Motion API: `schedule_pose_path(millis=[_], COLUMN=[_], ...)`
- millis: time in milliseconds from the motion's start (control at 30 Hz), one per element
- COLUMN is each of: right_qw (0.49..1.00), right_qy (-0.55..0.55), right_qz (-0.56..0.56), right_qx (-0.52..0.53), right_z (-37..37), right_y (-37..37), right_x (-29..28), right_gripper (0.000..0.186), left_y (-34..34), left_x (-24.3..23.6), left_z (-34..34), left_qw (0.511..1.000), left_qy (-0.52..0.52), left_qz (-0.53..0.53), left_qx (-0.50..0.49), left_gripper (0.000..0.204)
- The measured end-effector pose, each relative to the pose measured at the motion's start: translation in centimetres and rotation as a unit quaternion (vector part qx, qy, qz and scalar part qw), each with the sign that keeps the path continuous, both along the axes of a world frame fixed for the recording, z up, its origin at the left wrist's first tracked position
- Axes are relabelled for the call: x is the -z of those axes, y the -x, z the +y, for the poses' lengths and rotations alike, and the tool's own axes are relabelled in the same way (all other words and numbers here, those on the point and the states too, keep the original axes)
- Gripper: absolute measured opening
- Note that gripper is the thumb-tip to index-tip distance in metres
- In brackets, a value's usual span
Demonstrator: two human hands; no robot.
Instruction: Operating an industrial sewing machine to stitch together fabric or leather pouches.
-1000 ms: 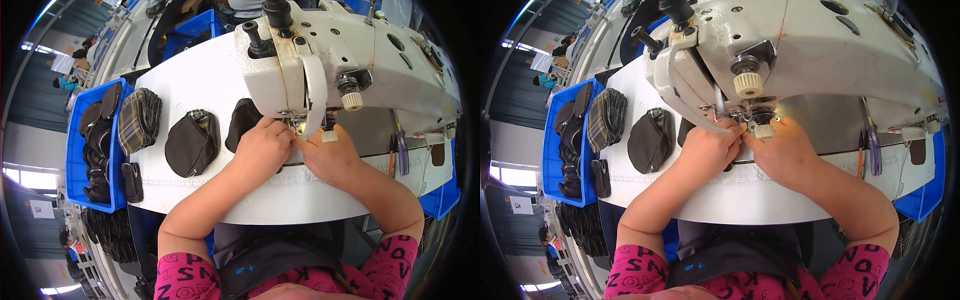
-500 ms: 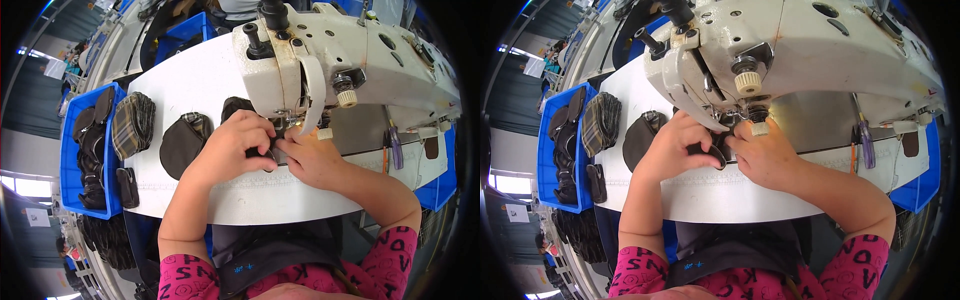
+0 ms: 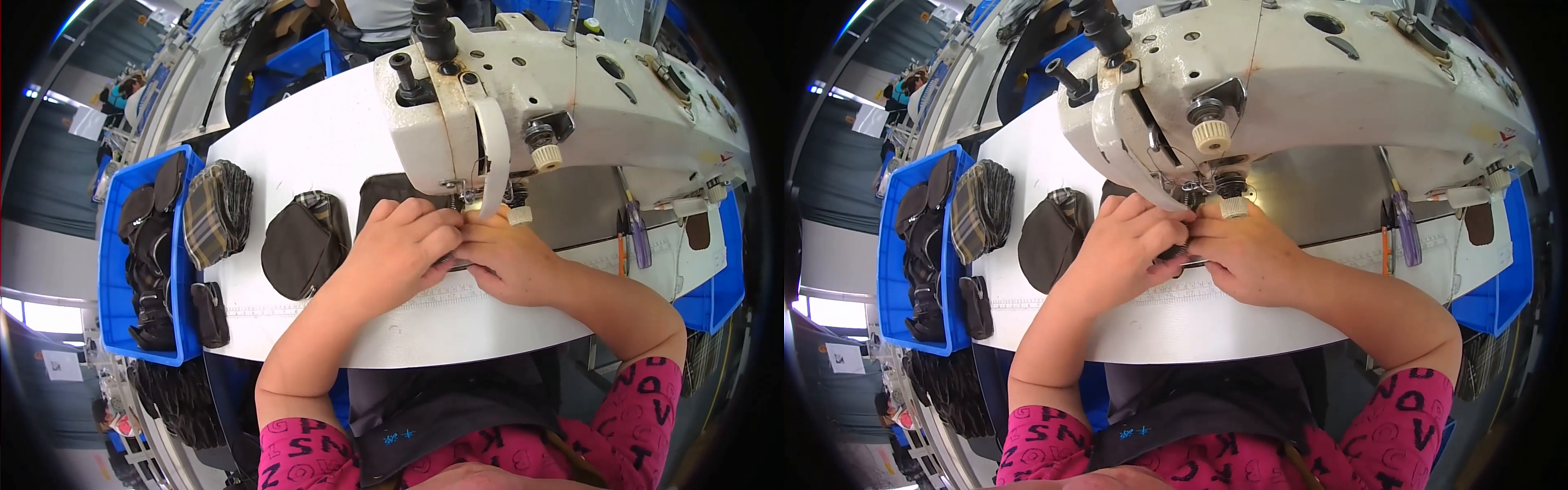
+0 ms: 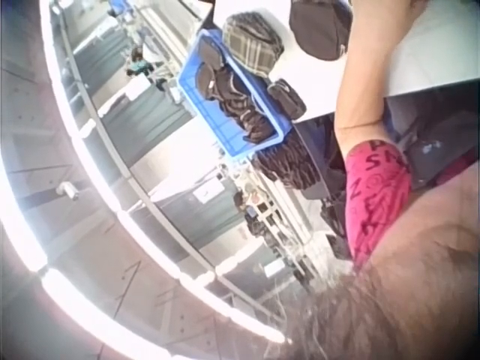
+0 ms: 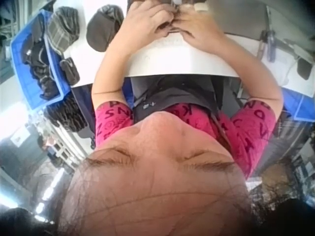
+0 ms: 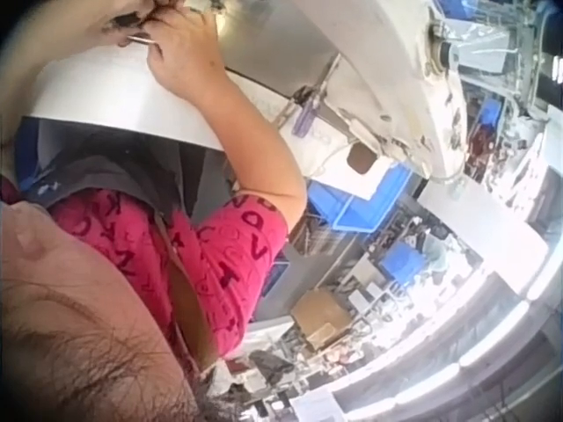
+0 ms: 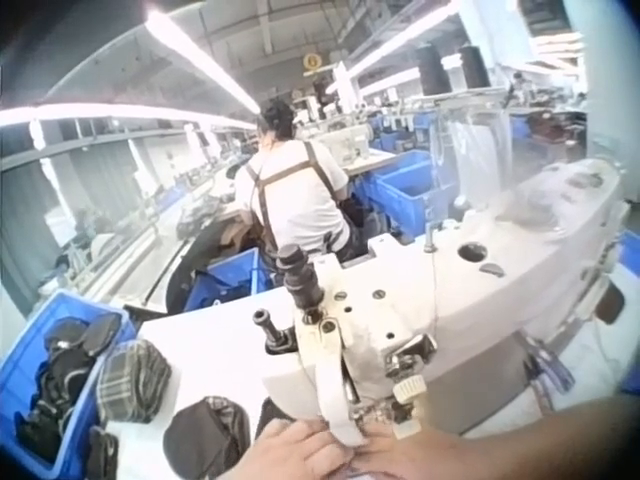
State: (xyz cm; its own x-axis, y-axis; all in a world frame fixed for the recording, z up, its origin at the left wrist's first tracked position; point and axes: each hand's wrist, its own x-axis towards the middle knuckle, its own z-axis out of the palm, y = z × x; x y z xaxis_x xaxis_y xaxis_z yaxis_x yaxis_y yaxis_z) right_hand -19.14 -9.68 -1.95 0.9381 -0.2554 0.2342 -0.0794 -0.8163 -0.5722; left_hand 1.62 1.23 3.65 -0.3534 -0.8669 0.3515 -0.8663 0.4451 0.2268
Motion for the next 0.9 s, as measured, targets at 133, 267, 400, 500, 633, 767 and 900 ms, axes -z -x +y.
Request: schedule_pose_path(millis=[133,267,400,500,633,767,900], right_qw=[0.997,0.996,0.995,0.992,0.992,0.988,0.983], right_qy=[0.058,0.072,0.064,0.081,0.1,0.12,0.127], right_qz=[-0.027,-0.029,-0.051,-0.068,-0.058,-0.056,-0.09], right_qx=[-0.044,-0.051,-0.064,-0.063,-0.059,-0.075,-0.102], right_z=[-0.1,-0.2,-0.3,-0.4,-0.2,0.0,0.3], right_y=[0.1,0.3,0.3,0.5,0.7,0.8,0.4], right_x=[0.6,0.6,0.2,0.1,-0.5,-0.3,0.5], right_gripper=[0.032,0.031,0.029,0.026,0.021,0.019,0.019], left_y=[-1.4,-0.7,-1.3,-0.6,0.5,0.9,2.3], left_x=[0.3,-1.0,0.8,0.1,-0.1,0.7,1.8], left_z=[0.2,-0.7,-0.7,-0.4,0.0,0.1,-0.1], left_qw=[0.982,0.981,0.993,0.986,0.994,0.99,0.978], left_qy=[-0.014,0.185,0.112,0.038,-0.046,-0.066,-0.041], left_qz=[0.173,-0.061,-0.029,-0.082,0.003,-0.045,-0.112], left_qx=[-0.068,-0.024,0.007,-0.137,-0.097,-0.117,-0.174], left_gripper=[0.034,0.019,0.028,0.035,0.038,0.04,0.035])
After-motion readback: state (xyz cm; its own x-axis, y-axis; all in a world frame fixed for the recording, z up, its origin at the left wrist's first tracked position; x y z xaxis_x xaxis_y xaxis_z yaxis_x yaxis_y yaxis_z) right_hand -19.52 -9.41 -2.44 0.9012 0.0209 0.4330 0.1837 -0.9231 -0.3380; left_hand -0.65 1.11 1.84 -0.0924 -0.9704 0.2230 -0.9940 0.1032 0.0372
